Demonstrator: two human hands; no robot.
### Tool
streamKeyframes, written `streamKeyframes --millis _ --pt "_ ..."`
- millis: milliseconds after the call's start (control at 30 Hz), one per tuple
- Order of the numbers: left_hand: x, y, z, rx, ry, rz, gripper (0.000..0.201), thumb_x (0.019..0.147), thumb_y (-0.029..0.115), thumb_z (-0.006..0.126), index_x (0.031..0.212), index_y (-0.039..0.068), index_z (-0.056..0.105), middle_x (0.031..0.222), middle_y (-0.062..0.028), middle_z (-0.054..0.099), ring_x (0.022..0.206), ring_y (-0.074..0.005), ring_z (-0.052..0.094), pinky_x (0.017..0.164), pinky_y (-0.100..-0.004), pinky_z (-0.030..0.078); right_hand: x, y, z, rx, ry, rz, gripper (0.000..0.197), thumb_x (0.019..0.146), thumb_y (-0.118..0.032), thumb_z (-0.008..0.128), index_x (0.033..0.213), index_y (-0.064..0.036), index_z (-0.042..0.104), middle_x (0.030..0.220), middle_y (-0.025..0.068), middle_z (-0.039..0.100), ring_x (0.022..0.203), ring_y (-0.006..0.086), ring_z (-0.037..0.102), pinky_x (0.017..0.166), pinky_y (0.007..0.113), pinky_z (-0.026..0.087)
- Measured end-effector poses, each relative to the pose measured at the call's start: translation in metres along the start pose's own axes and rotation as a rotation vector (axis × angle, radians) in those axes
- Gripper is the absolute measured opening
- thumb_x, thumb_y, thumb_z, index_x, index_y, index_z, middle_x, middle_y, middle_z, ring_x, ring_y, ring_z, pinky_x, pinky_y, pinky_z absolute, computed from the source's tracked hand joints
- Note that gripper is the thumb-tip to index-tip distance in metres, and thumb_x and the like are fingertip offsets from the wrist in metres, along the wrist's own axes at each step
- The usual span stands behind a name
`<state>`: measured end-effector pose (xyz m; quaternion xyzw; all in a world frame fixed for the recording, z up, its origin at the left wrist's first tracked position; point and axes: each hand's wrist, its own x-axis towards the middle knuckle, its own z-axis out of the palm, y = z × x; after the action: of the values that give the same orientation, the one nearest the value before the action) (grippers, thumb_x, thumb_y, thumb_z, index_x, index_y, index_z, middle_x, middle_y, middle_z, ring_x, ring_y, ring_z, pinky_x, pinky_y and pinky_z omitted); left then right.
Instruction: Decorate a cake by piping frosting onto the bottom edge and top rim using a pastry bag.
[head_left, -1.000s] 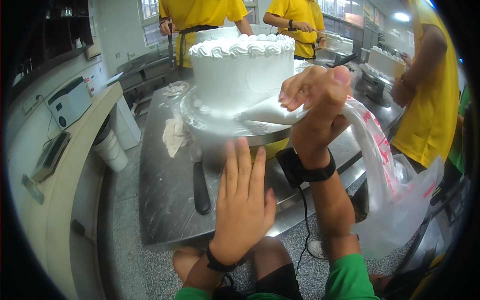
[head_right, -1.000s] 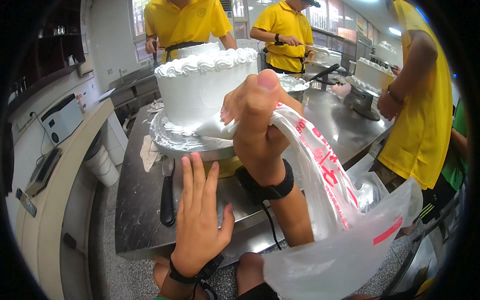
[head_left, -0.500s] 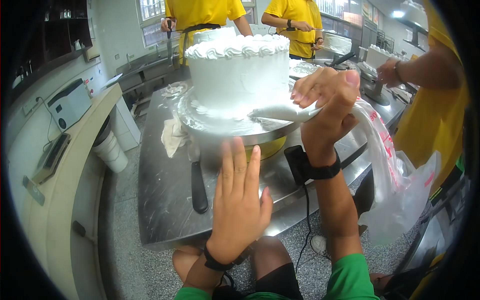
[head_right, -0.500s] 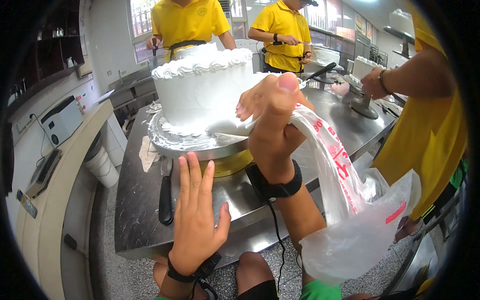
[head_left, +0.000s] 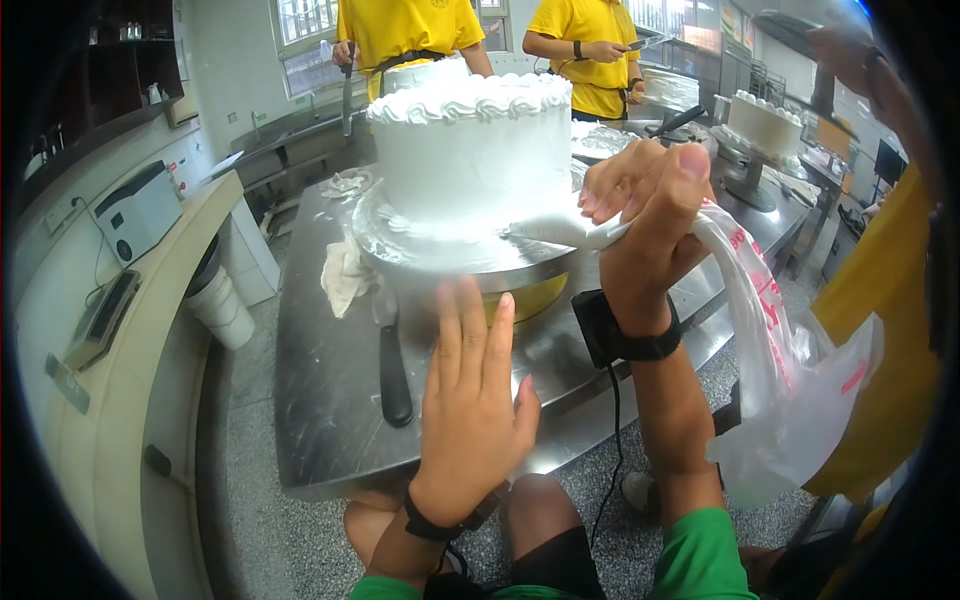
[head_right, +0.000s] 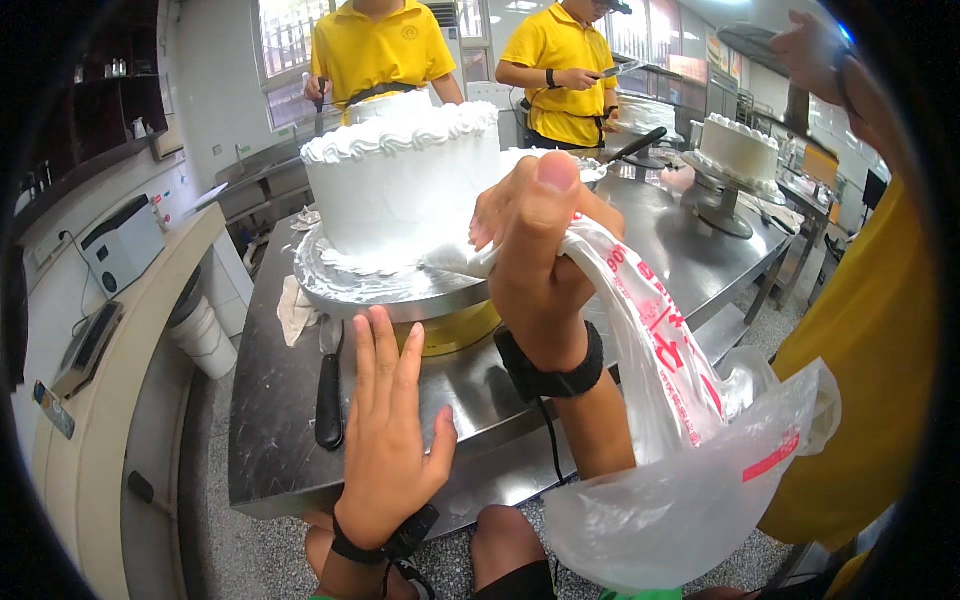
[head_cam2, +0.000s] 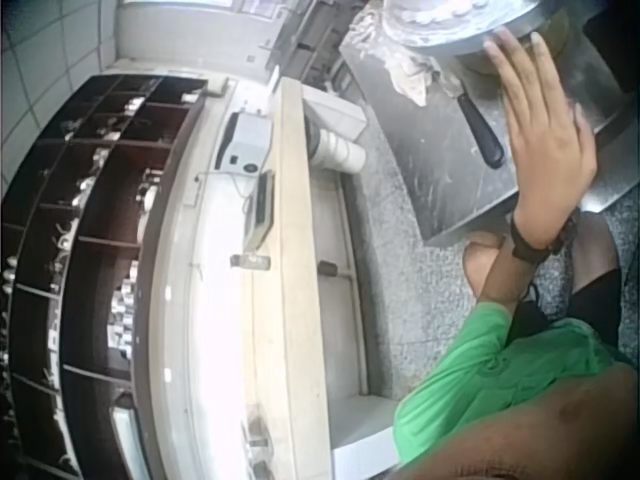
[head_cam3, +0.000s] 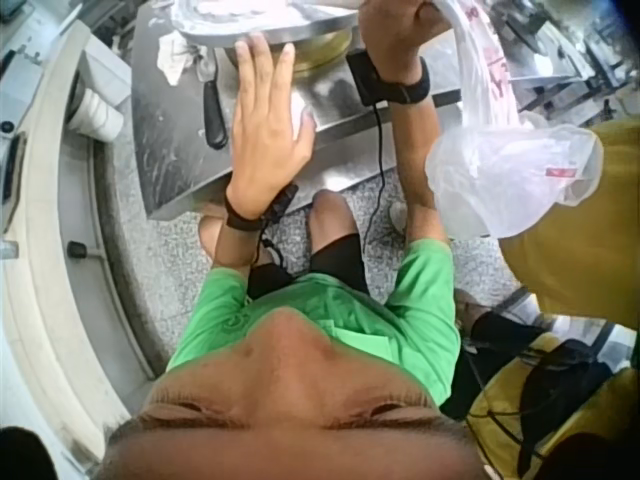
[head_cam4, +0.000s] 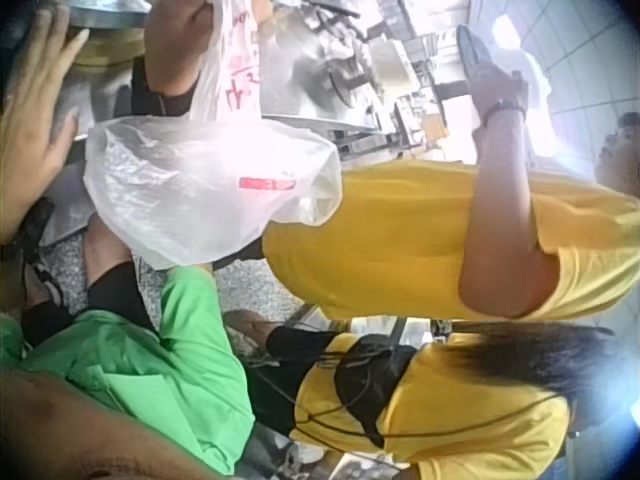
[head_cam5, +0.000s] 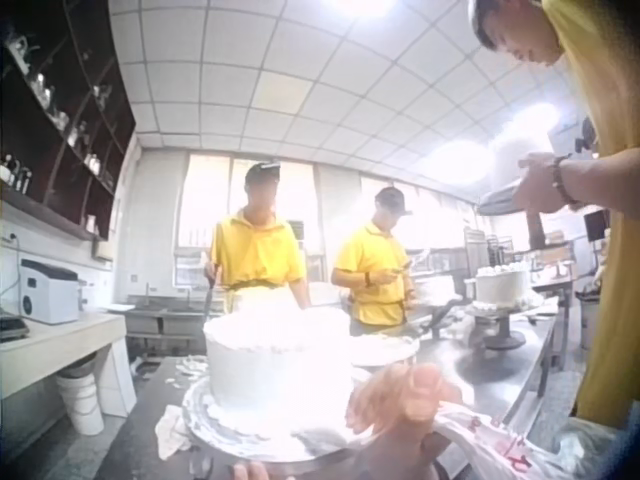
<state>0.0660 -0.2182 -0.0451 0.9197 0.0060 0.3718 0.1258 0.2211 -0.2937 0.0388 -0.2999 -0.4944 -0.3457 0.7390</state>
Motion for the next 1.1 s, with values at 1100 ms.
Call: streamKeyframes --millis 1100 --pt "-0.005 -0.007 -0.004 0.011 0.081 -0.076 0.068 0.077 0.005 0.054 0.140 -0.006 0.029 0.150 -0.0299 0.017 0.140 -0.0457 0.013 0.110 -0.0501 0.021 0.006 -0.007 -0.008 0.019 0.072 -0.077 0.041 0.097 -0.030 0.040 0.064 -0.0056 0.038 0.051 0.0075 0.042 0.042 0.0167 0.044 0.047 0.031 0.043"
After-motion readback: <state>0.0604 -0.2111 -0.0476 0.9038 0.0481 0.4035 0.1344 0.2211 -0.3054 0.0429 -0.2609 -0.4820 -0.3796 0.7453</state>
